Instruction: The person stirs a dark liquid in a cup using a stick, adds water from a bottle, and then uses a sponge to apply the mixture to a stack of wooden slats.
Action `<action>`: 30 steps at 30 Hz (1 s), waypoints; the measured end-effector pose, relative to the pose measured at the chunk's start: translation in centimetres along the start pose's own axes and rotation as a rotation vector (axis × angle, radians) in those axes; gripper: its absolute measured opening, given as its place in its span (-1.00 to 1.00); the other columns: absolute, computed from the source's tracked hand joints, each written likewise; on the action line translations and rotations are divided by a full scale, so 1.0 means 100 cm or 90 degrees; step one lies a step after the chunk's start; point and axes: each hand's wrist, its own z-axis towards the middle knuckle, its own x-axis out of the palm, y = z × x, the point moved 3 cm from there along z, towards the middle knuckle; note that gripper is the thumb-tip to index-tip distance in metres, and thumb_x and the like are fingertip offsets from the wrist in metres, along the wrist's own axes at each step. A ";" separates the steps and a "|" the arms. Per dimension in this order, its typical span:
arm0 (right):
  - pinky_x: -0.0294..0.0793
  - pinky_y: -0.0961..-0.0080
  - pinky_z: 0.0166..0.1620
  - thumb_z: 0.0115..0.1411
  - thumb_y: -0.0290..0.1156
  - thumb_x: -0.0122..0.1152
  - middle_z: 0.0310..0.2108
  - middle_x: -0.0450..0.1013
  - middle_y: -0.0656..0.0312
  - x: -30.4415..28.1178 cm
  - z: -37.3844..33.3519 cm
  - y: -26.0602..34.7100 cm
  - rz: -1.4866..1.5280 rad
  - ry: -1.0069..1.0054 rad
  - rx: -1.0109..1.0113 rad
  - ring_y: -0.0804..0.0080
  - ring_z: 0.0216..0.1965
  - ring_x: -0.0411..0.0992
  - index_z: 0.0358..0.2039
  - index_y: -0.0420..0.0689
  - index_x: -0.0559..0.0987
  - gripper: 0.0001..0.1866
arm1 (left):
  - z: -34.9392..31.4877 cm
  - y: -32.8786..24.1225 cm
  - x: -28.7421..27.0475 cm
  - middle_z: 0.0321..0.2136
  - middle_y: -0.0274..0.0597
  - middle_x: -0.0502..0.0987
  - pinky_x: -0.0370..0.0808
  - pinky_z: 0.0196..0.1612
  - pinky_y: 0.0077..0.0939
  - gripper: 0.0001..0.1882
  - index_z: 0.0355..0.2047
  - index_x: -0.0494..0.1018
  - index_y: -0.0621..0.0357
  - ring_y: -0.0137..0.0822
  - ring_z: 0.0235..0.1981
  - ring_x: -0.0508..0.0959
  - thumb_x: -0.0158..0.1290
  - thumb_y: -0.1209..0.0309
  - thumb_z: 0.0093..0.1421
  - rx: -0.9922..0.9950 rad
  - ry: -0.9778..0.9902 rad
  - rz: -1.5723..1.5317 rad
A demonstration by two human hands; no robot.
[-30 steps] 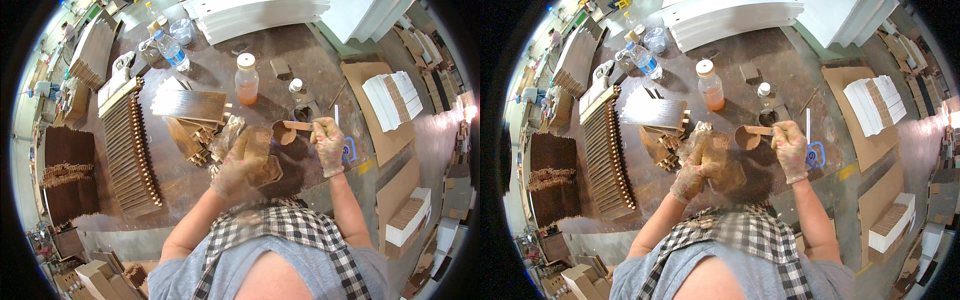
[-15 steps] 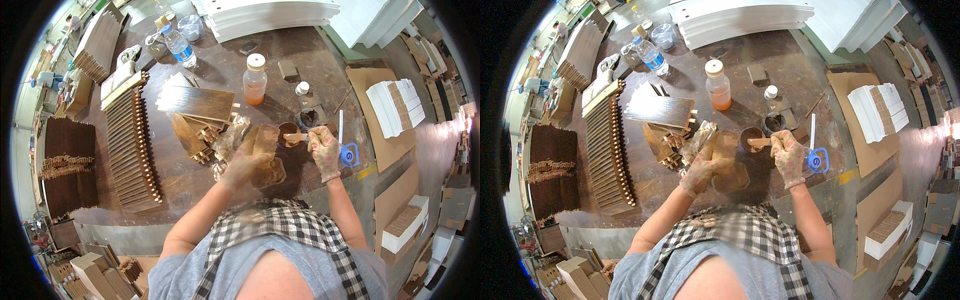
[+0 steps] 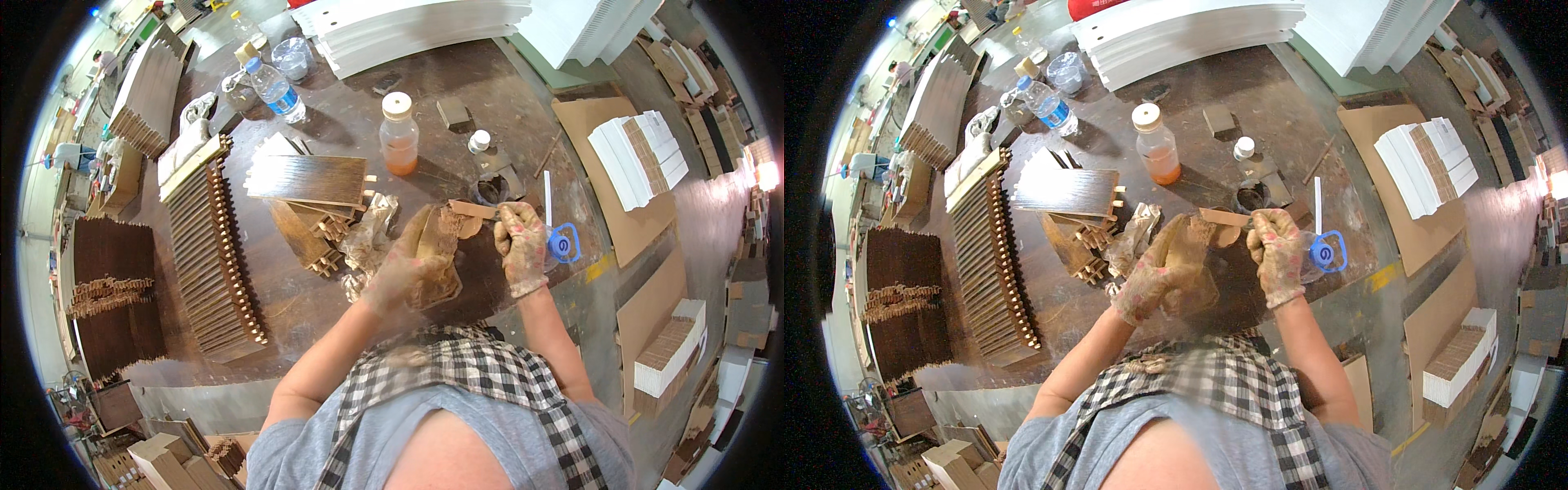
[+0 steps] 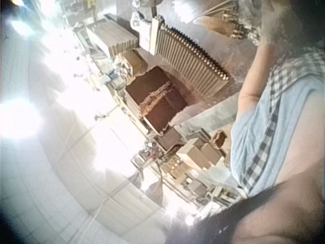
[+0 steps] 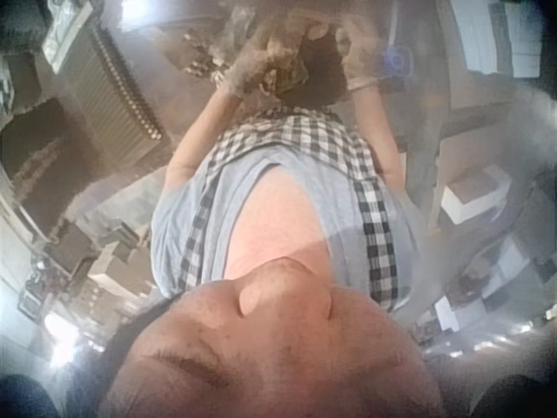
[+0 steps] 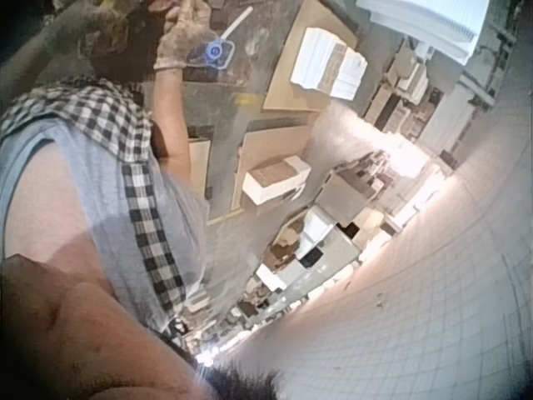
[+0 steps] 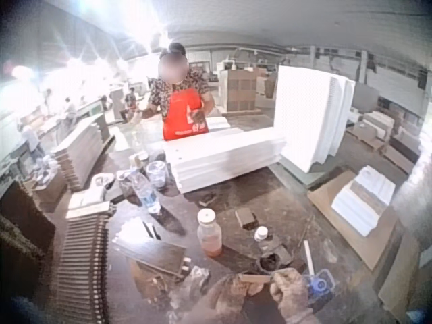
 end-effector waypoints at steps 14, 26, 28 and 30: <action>0.04 0.72 -0.63 0.38 -0.40 0.14 -0.63 0.33 0.41 0.007 -0.025 0.009 0.028 0.101 0.068 0.73 -0.67 0.16 -0.26 -0.16 0.51 -0.89 | -0.002 0.007 0.000 0.36 -0.05 0.21 0.32 0.28 -0.41 -0.01 0.48 -0.05 0.16 -0.25 0.30 0.30 0.22 0.49 0.10 0.050 -0.010 0.034; 0.50 0.53 -0.40 0.10 -0.70 0.24 -0.47 0.50 0.24 0.010 -0.028 0.030 -0.386 0.178 -0.558 0.46 -0.46 0.49 -0.35 -0.17 0.58 -0.86 | -0.008 -0.007 0.004 0.02 -0.22 0.48 0.59 -0.09 -0.46 -0.30 0.33 0.21 0.15 -0.36 -0.08 0.56 0.15 0.52 0.17 -0.037 -0.043 -0.208; 0.53 0.50 -0.37 0.04 -0.69 0.25 -0.45 0.53 0.18 0.015 -0.043 0.024 -0.493 0.223 -0.739 0.37 -0.43 0.55 -0.37 -0.13 0.59 -0.83 | -0.010 -0.012 0.005 -0.01 -0.22 0.50 0.61 -0.15 -0.45 -0.34 0.31 0.23 0.15 -0.36 -0.14 0.57 0.13 0.51 0.19 -0.028 -0.041 -0.301; 0.58 0.43 -0.33 0.06 -0.67 0.24 -0.38 0.58 0.16 0.010 -0.062 0.032 -0.563 0.230 -0.657 0.28 -0.38 0.59 -0.35 -0.13 0.59 -0.84 | -0.008 -0.007 0.002 -0.01 -0.21 0.50 0.61 -0.15 -0.45 -0.35 0.32 0.22 0.14 -0.34 -0.12 0.57 0.10 0.52 0.21 -0.016 -0.035 -0.309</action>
